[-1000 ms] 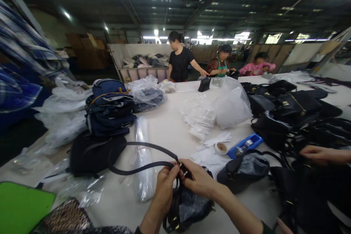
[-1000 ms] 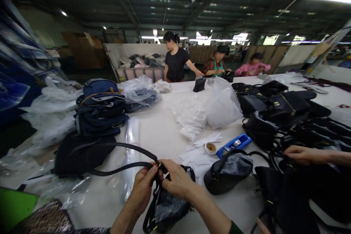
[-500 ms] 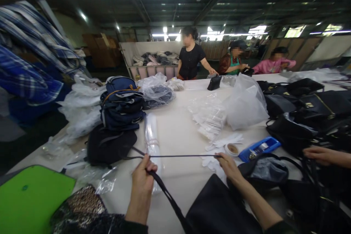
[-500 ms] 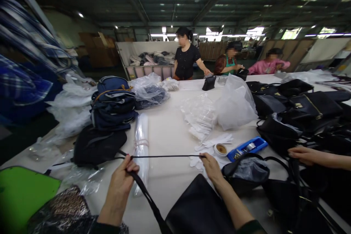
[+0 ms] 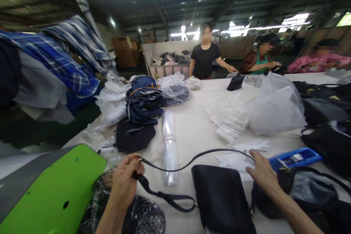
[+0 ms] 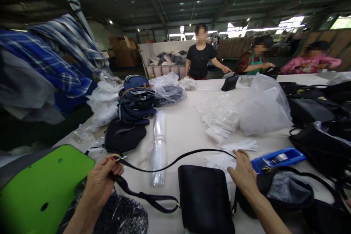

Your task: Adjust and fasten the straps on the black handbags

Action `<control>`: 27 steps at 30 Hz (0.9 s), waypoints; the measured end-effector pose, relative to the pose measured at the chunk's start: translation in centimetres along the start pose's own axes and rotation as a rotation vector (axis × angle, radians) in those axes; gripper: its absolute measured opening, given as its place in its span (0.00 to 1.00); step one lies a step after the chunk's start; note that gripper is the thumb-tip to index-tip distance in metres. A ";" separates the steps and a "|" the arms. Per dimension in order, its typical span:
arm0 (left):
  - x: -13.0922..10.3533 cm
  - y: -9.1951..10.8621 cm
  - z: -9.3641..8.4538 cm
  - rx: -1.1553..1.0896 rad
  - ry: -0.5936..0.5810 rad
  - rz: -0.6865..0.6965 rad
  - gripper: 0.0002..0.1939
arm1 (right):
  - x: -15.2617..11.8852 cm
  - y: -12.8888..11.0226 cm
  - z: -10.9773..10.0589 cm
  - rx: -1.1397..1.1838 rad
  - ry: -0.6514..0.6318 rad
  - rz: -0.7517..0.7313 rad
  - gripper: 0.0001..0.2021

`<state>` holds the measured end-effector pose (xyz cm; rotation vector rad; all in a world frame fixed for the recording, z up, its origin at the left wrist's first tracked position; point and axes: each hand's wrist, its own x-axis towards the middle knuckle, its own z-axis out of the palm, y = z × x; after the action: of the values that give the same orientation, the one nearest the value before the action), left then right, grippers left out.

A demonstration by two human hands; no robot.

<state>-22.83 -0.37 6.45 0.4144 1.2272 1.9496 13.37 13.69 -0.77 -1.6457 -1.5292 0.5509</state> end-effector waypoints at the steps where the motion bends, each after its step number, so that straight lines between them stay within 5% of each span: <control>1: -1.2 0.1 1.2 0.057 -0.087 0.005 0.16 | -1.1 -2.1 0.0 -0.008 -0.041 -0.054 0.23; 5: -5.2 0.7 6.4 0.195 -0.485 -0.073 0.13 | -6.4 -11.7 -0.3 0.175 -0.602 -0.402 0.32; 9: -7.2 1.9 9.7 0.310 -0.720 -0.034 0.10 | -8.6 -17.8 -1.7 0.298 -0.740 -0.441 0.21; 15: -7.8 0.2 9.2 0.439 -0.708 0.139 0.10 | -8.2 -20.0 -5.6 0.269 -0.504 -0.438 0.12; 22: -8.9 -10.2 3.4 0.730 -0.693 0.045 0.14 | -8.5 -21.3 -8.6 0.349 -0.298 -0.366 0.11; 25: -10.3 -13.7 2.2 0.734 -0.611 0.031 0.03 | -8.7 -21.1 -9.5 0.383 -0.256 -0.357 0.11; 27: -11.3 -14.7 2.2 0.705 -0.565 0.055 0.07 | -8.5 -20.7 -10.2 0.397 -0.207 -0.349 0.11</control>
<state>-7.78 -4.17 -3.81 1.2650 1.4744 1.2388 7.03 1.67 19.76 -1.0207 -1.6797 0.7897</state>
